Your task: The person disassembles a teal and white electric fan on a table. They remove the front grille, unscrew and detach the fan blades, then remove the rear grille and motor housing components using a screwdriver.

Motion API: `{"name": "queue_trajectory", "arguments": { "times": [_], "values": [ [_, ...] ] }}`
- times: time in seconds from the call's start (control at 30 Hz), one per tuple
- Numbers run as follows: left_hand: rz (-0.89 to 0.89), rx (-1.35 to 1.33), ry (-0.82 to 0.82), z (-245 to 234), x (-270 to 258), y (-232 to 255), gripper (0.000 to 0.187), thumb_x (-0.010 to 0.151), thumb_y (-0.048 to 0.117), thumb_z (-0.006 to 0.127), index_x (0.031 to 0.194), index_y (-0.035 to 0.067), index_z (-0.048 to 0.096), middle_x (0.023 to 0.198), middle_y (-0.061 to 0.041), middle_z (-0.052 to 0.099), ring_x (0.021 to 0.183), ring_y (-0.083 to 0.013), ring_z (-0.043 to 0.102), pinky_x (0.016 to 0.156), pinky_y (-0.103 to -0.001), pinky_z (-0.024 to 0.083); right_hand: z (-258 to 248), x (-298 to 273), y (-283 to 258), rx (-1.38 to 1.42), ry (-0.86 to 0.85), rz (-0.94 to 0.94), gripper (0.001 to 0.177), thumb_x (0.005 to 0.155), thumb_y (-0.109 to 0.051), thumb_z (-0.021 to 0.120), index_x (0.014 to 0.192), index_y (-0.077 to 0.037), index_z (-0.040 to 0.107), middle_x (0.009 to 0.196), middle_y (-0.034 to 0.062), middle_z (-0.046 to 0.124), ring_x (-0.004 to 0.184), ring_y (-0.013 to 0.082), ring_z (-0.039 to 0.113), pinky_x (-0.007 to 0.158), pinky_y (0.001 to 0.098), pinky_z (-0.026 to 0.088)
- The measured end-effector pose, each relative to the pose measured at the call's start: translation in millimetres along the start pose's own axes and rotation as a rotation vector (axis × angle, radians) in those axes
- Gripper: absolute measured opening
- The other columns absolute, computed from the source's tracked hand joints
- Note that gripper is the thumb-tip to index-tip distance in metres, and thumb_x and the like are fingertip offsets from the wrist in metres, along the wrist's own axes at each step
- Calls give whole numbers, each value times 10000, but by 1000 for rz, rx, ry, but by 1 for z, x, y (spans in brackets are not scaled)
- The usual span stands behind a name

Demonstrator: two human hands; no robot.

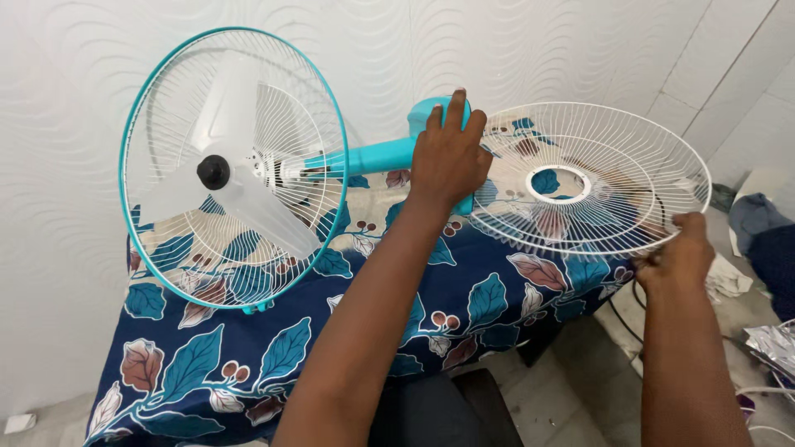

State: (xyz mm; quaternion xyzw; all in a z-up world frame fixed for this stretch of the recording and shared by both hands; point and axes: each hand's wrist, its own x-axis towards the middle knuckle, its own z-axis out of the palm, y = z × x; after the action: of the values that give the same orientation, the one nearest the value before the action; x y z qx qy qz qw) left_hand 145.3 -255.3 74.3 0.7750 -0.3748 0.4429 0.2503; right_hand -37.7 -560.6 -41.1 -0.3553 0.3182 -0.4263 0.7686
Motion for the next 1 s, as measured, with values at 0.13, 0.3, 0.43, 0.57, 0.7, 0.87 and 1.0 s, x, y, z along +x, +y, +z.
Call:
{"name": "queue_trajectory", "arguments": {
  "times": [0.13, 0.3, 0.43, 0.57, 0.7, 0.87, 1.0],
  "values": [
    [27, -6, 22, -5, -11, 7, 391, 782, 154, 694, 1165, 124, 619, 1530, -213, 476, 1296, -508, 566, 864, -564, 574, 20, -20, 13, -566, -37, 5, 394, 890, -360, 758, 972, -9, 600, 813, 112, 592, 546, 198, 457, 477, 403, 346],
    [37, -30, 19, -16, -22, 11, 434, 835, 222, 710, 1255, 151, 626, 1543, -196, 460, 1337, -455, 536, 937, -558, 526, 30, -55, 1, -1196, -59, -144, 609, 883, -487, 804, 944, 114, 724, 855, 223, 724, 619, 332, 634, 566, 467, 490],
    [67, -86, 58, -39, -33, 12, 481, 879, 270, 721, 1321, 122, 603, 1548, -213, 435, 1331, -408, 536, 970, -545, 495, 41, -73, -13, -1561, 11, -390, 731, 908, -626, 832, 951, 99, 754, 858, 296, 723, 797, 422, 692, 699, 469, 525],
    [102, -120, 73, -73, -38, -2, 415, 902, 203, 714, 1291, 95, 621, 1536, -194, 491, 1316, -361, 569, 989, -498, 498, 47, -99, -18, -1473, 141, -713, 612, 945, -538, 826, 1021, 61, 725, 880, 262, 709, 829, 440, 710, 710, 503, 551],
    [36, -162, 179, -110, -49, -30, 268, 936, 159, 720, 1193, 118, 659, 1416, -148, 614, 1274, -298, 604, 1039, -456, 503, 83, -121, -1, -1185, -210, -880, 506, 1044, -491, 774, 1045, 14, 751, 902, 161, 739, 915, 342, 746, 862, 444, 565],
    [-226, 97, 395, -170, -87, -116, 204, 925, 91, 688, 1124, 86, 646, 1246, -131, 655, 1188, -333, 607, 1038, -478, 449, 147, -151, 40, -923, -610, -1019, 633, 957, -492, 851, 1273, 34, 693, 1090, 186, 753, 1007, 322, 729, 854, 435, 554],
    [-701, 432, 451, -219, -150, -202, 282, 912, 74, 679, 1187, 49, 618, 1276, -184, 578, 1219, -397, 552, 1001, -519, 422, 182, -166, 60, -959, -623, -944, 671, 859, -475, 895, 1223, 50, 692, 1029, 219, 750, 929, 339, 736, 809, 443, 567]
  ]
}}
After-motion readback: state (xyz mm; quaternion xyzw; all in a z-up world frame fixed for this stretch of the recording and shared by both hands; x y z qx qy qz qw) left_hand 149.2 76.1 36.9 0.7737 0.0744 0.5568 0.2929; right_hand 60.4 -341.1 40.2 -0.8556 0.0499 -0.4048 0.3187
